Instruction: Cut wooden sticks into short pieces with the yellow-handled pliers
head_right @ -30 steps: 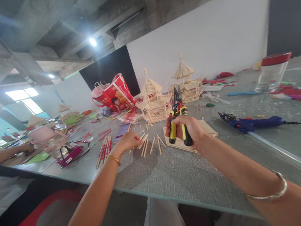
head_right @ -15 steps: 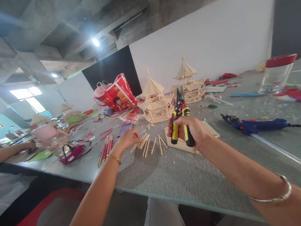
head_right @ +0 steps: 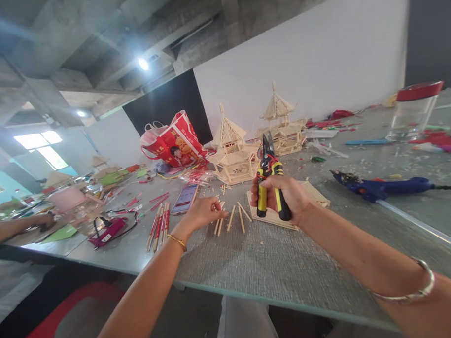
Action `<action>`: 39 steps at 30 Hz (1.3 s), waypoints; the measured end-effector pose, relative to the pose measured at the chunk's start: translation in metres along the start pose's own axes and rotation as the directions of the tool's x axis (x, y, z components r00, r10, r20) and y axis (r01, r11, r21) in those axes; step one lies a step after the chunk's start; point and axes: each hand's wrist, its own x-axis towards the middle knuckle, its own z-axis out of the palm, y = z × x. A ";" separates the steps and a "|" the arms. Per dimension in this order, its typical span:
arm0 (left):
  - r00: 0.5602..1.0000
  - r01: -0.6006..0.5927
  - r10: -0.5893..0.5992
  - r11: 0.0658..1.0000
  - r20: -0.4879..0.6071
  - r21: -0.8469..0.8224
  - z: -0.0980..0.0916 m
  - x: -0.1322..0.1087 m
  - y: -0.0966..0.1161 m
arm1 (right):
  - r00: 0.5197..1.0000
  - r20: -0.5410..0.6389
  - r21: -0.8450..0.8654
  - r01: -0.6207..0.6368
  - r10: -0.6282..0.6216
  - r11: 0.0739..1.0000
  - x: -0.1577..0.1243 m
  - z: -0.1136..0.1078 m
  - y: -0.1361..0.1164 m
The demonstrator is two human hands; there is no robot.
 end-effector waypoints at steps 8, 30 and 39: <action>1.000 0.000 0.001 0.999 -0.004 0.055 0.009 -0.001 0.010 | 1.000 0.015 -0.015 -0.001 0.001 1.000 0.002 -0.001 0.001; 0.995 -0.076 0.068 0.992 0.073 0.102 0.003 -0.006 0.010 | 0.999 0.034 -0.045 0.003 -0.002 0.999 0.006 -0.007 0.001; 0.971 -0.226 0.231 0.971 -0.060 0.078 0.001 -0.009 0.020 | 1.000 0.024 -0.028 -0.006 0.007 1.000 0.005 -0.004 0.000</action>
